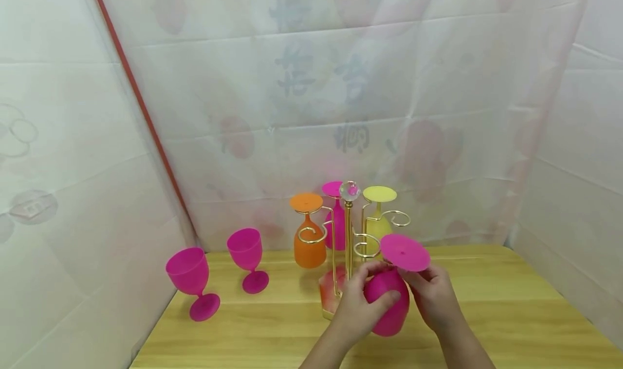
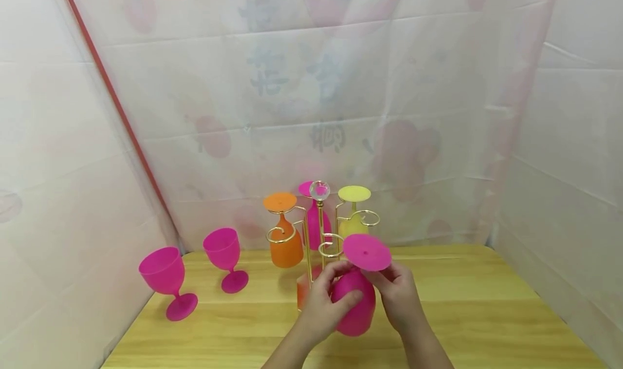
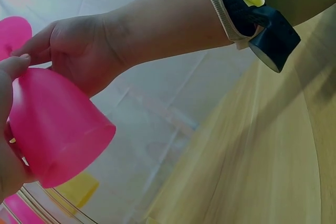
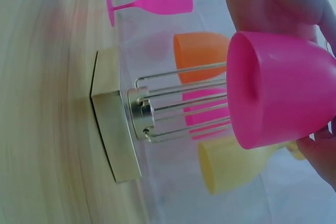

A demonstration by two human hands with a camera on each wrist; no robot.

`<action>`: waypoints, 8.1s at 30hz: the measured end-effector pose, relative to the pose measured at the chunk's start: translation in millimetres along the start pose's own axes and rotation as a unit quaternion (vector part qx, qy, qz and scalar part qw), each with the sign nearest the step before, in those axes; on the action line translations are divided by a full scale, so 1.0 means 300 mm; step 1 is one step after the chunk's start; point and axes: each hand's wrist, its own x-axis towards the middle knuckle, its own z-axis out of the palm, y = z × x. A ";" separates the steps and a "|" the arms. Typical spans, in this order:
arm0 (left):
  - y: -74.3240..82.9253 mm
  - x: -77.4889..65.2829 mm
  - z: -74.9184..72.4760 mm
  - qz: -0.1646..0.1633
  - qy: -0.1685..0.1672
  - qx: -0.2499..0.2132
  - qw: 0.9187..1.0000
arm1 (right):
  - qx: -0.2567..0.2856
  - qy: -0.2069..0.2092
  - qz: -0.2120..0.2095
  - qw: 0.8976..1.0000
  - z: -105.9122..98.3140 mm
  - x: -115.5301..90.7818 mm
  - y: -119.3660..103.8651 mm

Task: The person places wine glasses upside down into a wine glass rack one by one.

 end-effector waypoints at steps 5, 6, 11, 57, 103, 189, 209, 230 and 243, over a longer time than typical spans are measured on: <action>-0.005 -0.001 0.010 -0.042 0.000 0.005 0.999 | 0.010 0.002 -0.008 1.000 -0.014 0.006 -0.009; -0.006 -0.001 0.011 -0.046 0.000 0.010 0.999 | 0.005 0.007 -0.009 1.000 -0.016 0.010 -0.011; -0.012 0.001 0.012 -0.059 -0.004 0.051 0.997 | -0.031 0.028 0.005 0.999 -0.028 0.033 -0.019; -0.053 0.020 0.037 -0.104 0.065 0.057 0.991 | -0.157 0.112 0.159 0.968 -0.001 0.102 -0.008; -0.111 0.075 0.115 -0.107 0.101 0.082 0.986 | -0.193 0.109 0.230 0.948 -0.085 0.171 0.035; -0.179 0.073 0.110 -0.073 0.091 0.203 0.972 | -0.156 0.047 0.115 0.980 -0.136 0.119 0.089; -0.178 0.067 0.104 -0.059 0.089 0.206 0.973 | -0.157 0.041 0.109 0.981 -0.136 0.119 0.083; -0.148 0.022 0.064 -0.080 0.080 0.220 0.969 | -0.184 0.049 0.110 0.976 -0.149 0.113 0.074; -0.114 -0.011 -0.065 0.016 0.236 0.118 0.964 | -0.170 0.059 0.108 0.978 -0.156 0.110 0.079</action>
